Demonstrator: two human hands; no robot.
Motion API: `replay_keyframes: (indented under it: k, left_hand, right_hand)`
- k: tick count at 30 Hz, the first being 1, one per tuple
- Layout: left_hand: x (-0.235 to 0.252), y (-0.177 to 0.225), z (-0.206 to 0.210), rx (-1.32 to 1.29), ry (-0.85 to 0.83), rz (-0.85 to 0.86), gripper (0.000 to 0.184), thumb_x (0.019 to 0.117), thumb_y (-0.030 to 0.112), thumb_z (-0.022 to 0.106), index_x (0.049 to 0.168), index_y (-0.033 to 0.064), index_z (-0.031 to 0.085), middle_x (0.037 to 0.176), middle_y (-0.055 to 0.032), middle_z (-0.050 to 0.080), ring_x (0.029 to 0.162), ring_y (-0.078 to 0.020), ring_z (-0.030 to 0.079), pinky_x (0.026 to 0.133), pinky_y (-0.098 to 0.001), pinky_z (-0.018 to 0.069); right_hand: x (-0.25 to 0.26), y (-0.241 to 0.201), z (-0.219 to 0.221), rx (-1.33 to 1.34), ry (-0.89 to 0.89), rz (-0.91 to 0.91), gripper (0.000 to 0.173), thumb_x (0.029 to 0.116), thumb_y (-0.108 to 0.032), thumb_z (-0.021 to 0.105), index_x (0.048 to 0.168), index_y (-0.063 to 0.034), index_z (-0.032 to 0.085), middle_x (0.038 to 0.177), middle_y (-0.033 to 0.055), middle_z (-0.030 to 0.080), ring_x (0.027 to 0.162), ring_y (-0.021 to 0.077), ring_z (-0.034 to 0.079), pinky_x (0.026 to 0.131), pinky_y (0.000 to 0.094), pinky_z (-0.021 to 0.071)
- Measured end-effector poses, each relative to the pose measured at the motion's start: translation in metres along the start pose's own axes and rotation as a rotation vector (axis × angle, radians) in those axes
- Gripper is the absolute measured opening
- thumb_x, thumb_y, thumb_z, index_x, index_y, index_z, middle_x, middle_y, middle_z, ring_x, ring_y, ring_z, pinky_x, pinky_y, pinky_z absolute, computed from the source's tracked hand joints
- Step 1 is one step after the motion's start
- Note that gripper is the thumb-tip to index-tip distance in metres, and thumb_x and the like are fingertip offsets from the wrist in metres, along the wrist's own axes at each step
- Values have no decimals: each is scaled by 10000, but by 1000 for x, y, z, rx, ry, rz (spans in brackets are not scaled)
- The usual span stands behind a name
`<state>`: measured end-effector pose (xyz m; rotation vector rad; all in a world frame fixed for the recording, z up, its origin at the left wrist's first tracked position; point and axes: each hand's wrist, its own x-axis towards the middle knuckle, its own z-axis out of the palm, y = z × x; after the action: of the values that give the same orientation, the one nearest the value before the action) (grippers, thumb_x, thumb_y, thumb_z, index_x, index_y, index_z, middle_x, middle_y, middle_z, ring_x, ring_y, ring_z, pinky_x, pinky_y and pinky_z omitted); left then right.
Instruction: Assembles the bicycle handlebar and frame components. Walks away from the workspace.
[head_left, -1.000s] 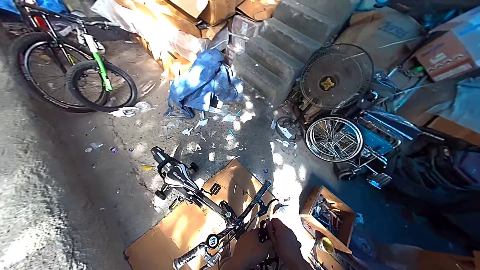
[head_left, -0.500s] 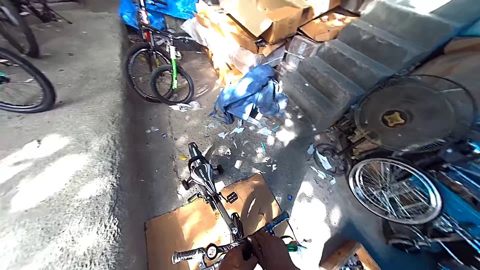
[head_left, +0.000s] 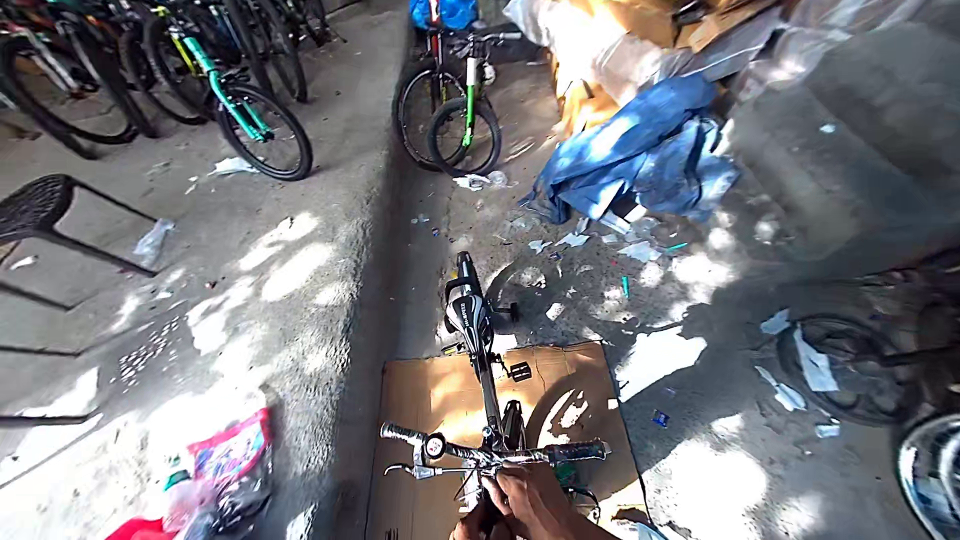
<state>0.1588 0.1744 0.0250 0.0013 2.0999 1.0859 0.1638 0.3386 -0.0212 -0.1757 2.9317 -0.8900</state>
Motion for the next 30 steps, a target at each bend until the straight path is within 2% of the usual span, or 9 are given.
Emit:
replay_keyframes:
  k: [7,10,12,14,16,20,24,27,30]
  left_hand:
    - [-26,-20,13,-220,92,4,297,937,176,650,1152,-23,699,1047,-146,739,1002,-224,711,942,-458,567]
    - [-35,-19,6,-161,86,-6,372,930,246,677,1199,-10,679,1056,-153,733,986,-246,708,935,-489,558]
    - [-38,-27,1,-105,81,5,392,936,307,673,1196,16,690,1037,-134,746,965,-249,721,915,-509,567]
    - [-41,-40,-3,-156,73,52,330,935,281,671,1130,18,714,988,-116,749,927,-228,723,893,-494,576]
    - [-48,-53,-7,-225,63,101,280,931,237,664,1090,14,725,964,-111,750,905,-218,725,878,-479,583]
    - [-55,-85,-22,-277,62,212,260,926,215,658,1080,20,737,971,-98,753,916,-199,724,884,-461,587]
    - [-70,-101,-38,-222,3,188,314,906,264,691,1122,38,719,968,-98,742,903,-211,713,867,-479,579]
    - [-77,-102,-42,-45,13,150,433,900,405,686,1194,88,706,1002,-85,758,928,-231,730,879,-532,572]
    - [-101,-85,-49,-136,58,158,407,936,357,690,1238,84,701,1110,-79,755,1027,-208,724,961,-495,565]
  right_hand:
    - [-16,-26,-12,-90,-76,-108,367,1073,-313,459,1088,-32,696,1122,171,701,844,266,743,696,391,623]
    - [-14,-35,-26,-45,-376,-16,416,1097,-332,362,1216,-23,615,1324,209,617,915,343,730,761,497,602]
    - [-13,-40,-21,-61,-369,19,488,1092,-416,331,1137,-45,645,1219,185,664,897,351,722,748,526,587]
    - [-17,-48,-7,-83,-239,23,599,1079,-513,360,936,-37,695,984,168,724,868,340,729,734,535,581]
    - [-23,-62,2,-100,-144,3,588,1078,-488,384,842,-44,688,893,145,720,836,312,729,705,513,583]
    - [-33,-91,18,-243,-25,-94,404,1078,-349,431,978,-51,683,1001,142,697,835,275,726,699,426,610]
    - [-48,-117,21,-232,-208,-31,314,1049,-284,463,1169,-35,613,1210,195,626,870,313,718,696,460,611]
    - [-49,-127,24,-201,-310,161,459,1077,-386,343,1124,-55,658,1135,175,691,975,345,711,788,542,564]
    - [-45,-134,27,-206,-233,208,605,1082,-497,354,1039,-35,741,1020,189,745,1022,359,719,891,582,550]
